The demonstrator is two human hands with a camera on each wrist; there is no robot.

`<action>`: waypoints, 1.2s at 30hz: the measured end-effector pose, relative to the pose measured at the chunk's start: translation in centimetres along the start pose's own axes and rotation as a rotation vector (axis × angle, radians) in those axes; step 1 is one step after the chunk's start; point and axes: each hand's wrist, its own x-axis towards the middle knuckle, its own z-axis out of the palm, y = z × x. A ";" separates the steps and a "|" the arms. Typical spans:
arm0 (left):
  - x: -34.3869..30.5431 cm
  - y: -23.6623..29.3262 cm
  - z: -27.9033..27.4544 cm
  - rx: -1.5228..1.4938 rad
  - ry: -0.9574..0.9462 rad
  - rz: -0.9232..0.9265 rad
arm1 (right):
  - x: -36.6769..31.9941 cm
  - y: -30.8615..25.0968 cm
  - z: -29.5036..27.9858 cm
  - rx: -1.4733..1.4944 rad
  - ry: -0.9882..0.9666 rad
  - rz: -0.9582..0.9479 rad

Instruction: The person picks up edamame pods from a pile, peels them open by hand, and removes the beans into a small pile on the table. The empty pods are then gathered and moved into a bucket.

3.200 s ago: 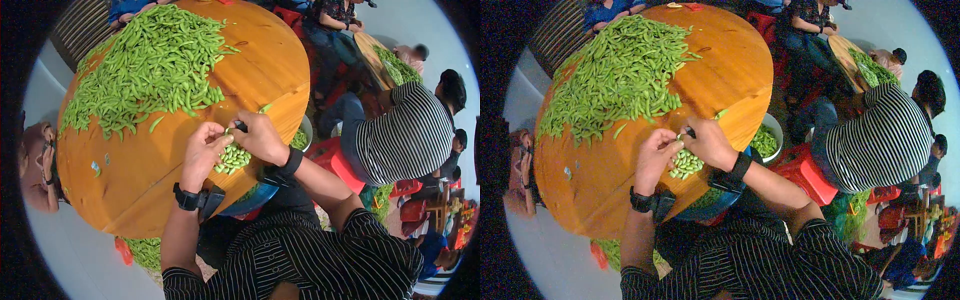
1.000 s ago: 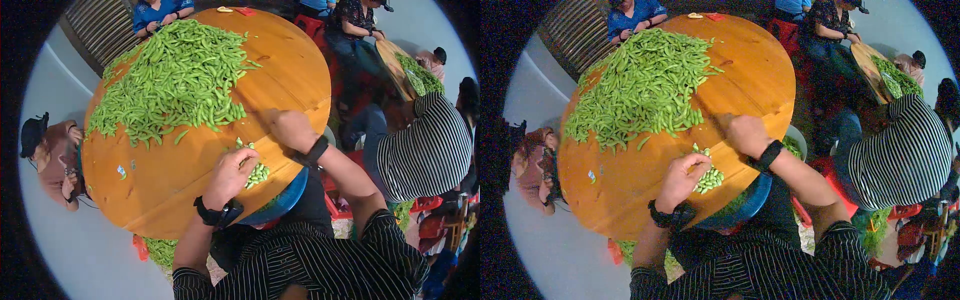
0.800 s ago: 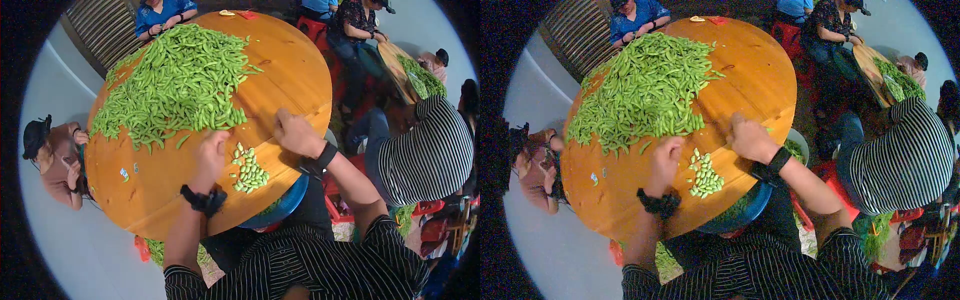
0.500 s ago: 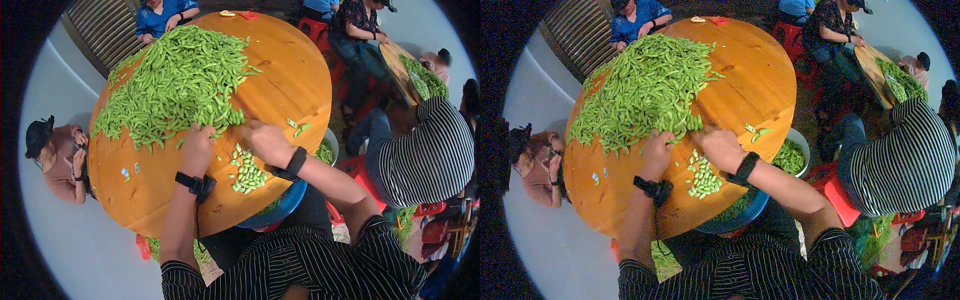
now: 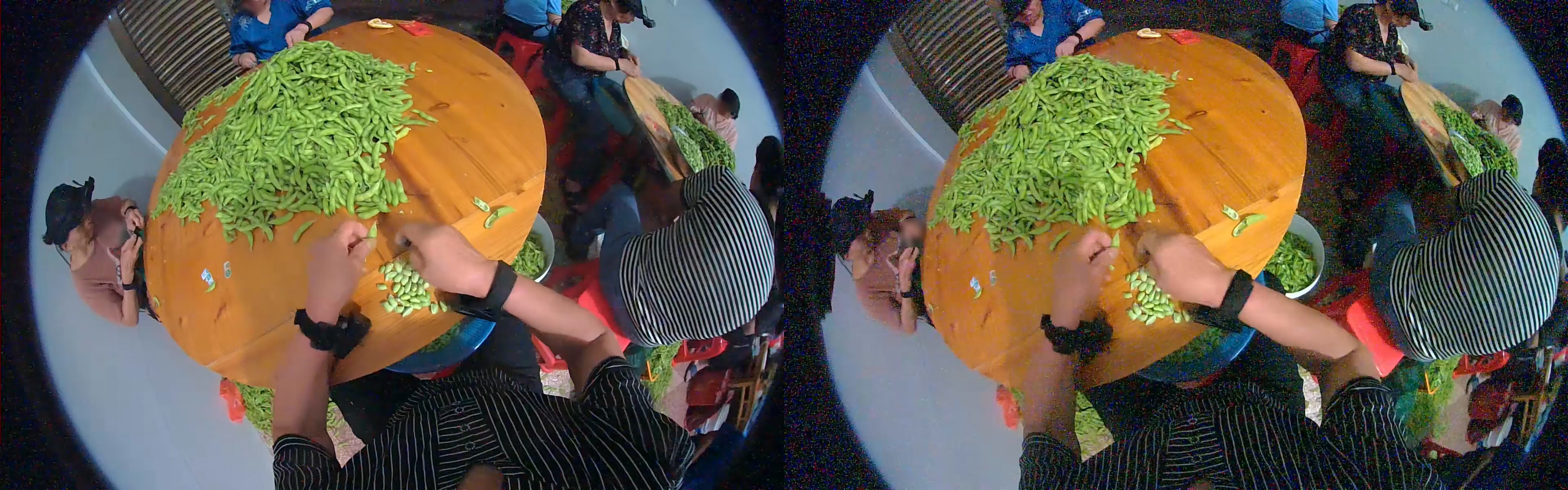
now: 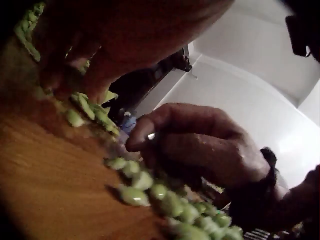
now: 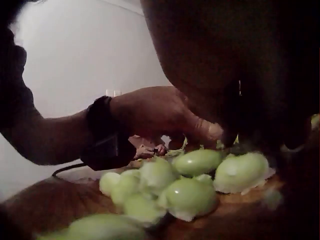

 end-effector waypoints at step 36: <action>-2.1 -2.5 4.2 -0.383 -0.054 0.013 | -1.2 0.1 0.2 0.139 0.132 0.142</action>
